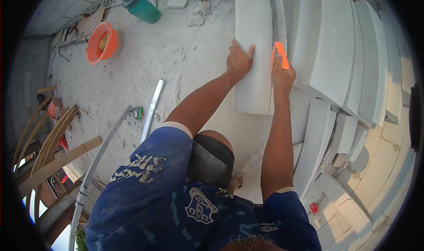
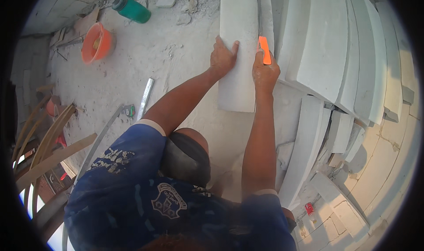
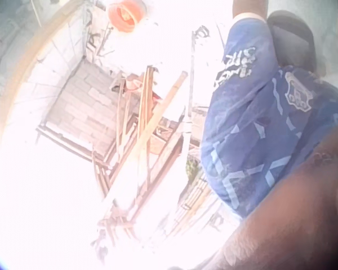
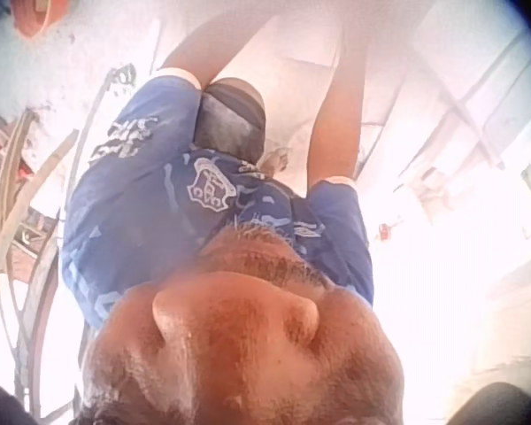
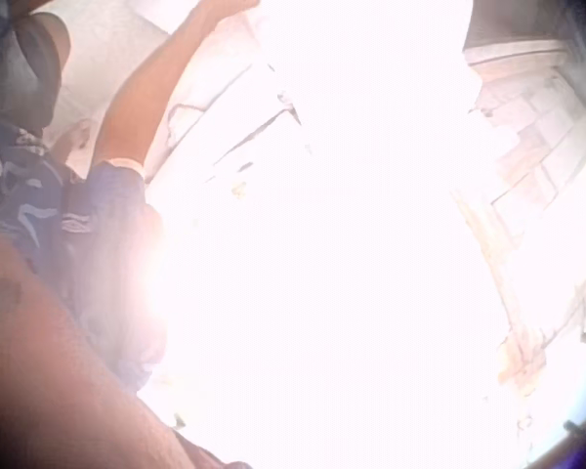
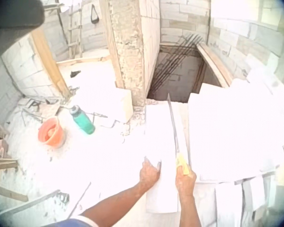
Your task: The person saws a white concrete block with a hand saw while it rests on a stack of other blocks.
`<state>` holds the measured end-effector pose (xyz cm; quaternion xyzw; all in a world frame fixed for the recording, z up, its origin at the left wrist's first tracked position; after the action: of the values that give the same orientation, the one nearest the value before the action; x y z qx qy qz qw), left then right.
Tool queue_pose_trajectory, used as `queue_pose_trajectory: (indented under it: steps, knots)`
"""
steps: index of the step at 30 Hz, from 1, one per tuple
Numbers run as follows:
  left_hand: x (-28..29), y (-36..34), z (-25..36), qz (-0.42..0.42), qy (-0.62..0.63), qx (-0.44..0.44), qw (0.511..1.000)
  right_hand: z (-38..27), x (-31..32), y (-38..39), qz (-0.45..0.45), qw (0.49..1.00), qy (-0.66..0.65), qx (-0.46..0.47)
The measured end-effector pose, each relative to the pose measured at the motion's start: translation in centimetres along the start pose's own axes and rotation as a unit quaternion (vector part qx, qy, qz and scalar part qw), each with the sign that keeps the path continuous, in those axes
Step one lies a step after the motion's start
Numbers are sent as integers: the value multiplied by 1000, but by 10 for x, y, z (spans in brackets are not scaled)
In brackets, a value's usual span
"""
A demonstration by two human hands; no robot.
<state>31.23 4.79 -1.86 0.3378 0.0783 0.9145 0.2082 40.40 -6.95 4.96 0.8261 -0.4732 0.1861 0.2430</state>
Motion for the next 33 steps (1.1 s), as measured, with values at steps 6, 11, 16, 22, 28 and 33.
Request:
queue_pose_trajectory:
  steps: [6, 11, 16, 22, 28, 33]
  knots:
    - [23, 1, -29, 9, -6, 31, 999, 93, 24, 173, 0, 992, -109, 57]
    - [16, -3, -22, -9, 31, 19, 999, 84, 26, 172, 11, 995, -18, 93]
    - [20, -4, -15, -2, 51, 9, 999, 67, 53, 170, -81, 990, -29, -111]
    - [10, 1, -12, 23, 13, -11, 1000, 49, 142, 165, -105, 979, 173, 30]
    - [6, -22, -51, -6, 2, -27, 1000, 14, 276, 177, -114, 946, 302, 31]
    - [77, -1, -47, -226, 27, 84, 970, -65, 158, 193, -137, 960, 179, 166]
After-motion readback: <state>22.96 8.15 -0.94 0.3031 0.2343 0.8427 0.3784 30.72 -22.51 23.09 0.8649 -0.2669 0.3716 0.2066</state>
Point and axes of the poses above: each hand's wrist, its own y-axis away from the middle knuckle, its own x-axis out of the back of the hand, z = x × y, the point moved 1 cm from there along -y, towards the middle knuckle, and after that the axes turned 10 degrees about y, right-handed, at the moved point
